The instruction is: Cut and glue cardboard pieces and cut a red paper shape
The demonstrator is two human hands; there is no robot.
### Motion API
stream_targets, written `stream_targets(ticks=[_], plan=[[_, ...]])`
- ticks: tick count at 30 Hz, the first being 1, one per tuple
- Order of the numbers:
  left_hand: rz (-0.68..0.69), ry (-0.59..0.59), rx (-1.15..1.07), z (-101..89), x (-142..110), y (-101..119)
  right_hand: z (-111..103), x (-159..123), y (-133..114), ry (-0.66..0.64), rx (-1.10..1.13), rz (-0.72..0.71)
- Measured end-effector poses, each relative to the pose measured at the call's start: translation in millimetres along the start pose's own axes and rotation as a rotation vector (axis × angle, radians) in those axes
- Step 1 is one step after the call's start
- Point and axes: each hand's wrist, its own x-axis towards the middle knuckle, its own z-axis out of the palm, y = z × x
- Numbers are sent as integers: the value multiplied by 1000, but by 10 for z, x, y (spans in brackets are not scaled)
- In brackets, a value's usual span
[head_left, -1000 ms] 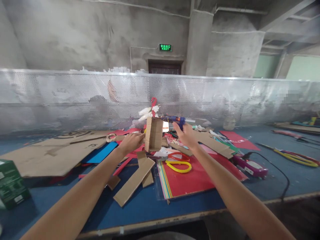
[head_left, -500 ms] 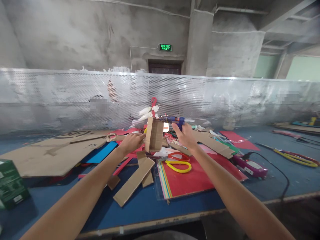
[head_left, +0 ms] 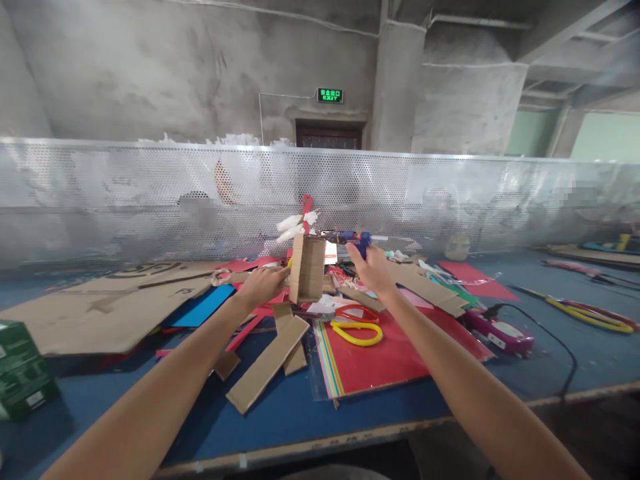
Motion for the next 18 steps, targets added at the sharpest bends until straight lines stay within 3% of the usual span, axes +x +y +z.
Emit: stream_targets(ticks=[9,18], plan=[[-22,-42,19,-60,-10,34,-8,-29,-34,-24,127,24],[-16,-54,15,-79,-5,49,8,-12,-56,-11,56,-27]])
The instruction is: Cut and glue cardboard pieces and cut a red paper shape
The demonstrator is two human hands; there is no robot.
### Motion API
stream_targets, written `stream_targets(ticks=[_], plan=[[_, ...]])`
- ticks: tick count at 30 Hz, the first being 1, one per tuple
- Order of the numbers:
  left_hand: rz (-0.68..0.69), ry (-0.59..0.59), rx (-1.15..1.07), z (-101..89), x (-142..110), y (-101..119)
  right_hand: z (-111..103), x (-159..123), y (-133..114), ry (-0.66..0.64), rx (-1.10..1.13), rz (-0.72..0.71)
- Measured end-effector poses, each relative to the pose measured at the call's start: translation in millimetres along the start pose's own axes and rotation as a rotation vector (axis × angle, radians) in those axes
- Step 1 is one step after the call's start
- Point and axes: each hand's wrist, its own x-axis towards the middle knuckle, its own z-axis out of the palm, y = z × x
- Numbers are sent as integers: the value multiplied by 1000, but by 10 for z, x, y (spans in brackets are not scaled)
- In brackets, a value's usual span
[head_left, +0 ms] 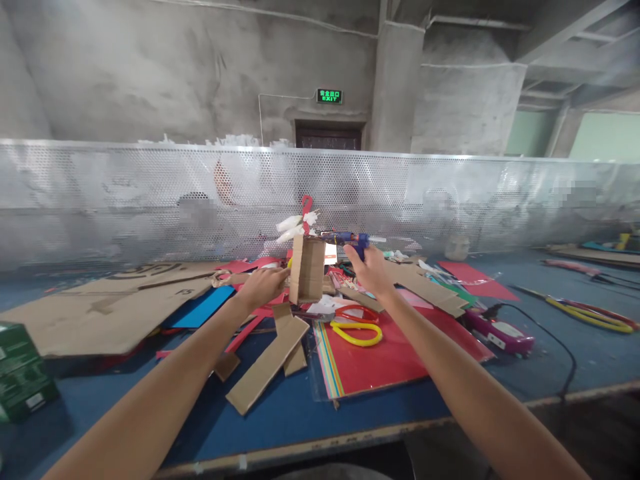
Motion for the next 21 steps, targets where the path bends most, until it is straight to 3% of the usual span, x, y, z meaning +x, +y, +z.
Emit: stream_targets(ticks=[10,21], plan=[[-2,13,-23,70,7,-47,-14,23,137,20,-61,57],[-3,7,0,78,6,-48,-19,19,123,17,-89,78]])
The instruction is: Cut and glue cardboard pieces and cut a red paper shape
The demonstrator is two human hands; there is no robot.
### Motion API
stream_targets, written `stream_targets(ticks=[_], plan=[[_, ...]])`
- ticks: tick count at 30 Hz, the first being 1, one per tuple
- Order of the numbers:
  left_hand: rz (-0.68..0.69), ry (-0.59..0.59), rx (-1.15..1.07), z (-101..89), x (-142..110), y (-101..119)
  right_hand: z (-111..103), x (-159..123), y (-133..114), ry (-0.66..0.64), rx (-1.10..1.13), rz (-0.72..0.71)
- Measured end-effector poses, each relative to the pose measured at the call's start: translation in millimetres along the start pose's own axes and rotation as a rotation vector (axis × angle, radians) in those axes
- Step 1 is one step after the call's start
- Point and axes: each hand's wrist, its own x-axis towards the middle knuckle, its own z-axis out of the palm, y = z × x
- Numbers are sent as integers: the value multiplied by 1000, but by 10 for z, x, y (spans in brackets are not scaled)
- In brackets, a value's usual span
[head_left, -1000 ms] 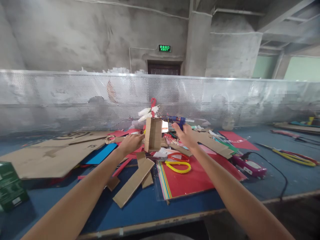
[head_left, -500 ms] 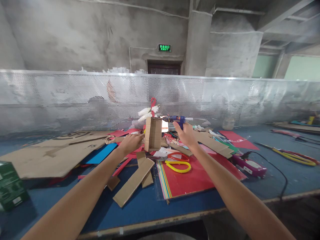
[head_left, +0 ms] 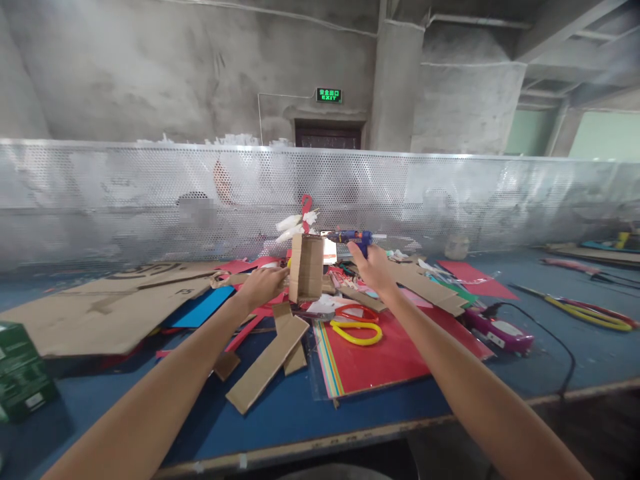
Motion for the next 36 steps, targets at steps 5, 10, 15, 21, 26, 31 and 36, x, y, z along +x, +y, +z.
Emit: stream_targets(ticks=[5,10,15,21,26,31,36], plan=[[-5,0,0,-28,1,28,12,-3,-21,1,16,-24],[-3,-19,8,-84,-3,73,27,-10,-62,-6,46,-39],[12,-19,-2,-78,5,82,22,-25,-131,-32,44,-41],[32,1,3,-73,10,88,32,-59,-230,-40,64,-33],[22,-11,1,-102,4,96,18,-66,-246,-28,116,-43],[-4,-13,-2,-92,7,93,-1,-61,-217,-24,95,-42],[-3,-6,-3,-102,11,108,20,-66,-216,-52,73,-48]])
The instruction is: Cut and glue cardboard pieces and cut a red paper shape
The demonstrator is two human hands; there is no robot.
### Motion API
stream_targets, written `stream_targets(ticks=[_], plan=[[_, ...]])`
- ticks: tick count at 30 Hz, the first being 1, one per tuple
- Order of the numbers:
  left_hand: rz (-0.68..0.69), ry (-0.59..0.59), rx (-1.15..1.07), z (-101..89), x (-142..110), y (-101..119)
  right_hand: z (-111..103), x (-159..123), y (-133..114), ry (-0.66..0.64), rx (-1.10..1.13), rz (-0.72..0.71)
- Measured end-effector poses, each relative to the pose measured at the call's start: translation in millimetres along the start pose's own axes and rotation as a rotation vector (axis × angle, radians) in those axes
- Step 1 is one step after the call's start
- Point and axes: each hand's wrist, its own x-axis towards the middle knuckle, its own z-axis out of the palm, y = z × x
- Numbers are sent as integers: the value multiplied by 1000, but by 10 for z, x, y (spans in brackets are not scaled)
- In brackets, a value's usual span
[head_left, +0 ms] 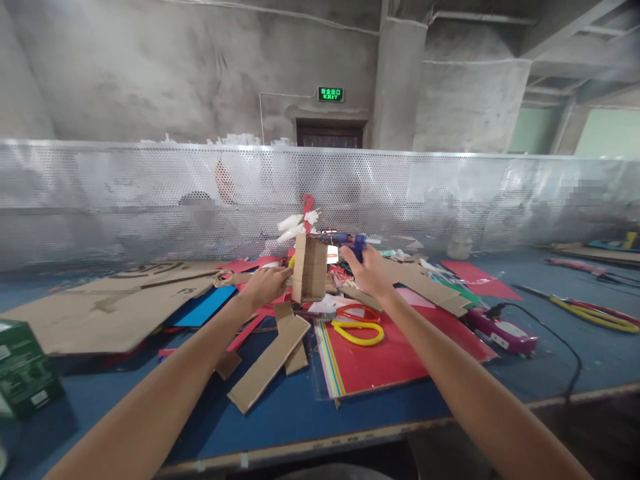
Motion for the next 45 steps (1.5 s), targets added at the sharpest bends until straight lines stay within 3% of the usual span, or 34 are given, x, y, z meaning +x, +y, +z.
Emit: stream_targets(ticks=[45], plan=[[-38,-7,-37,-45,-10,5,-44,51,183,52,-21,90]])
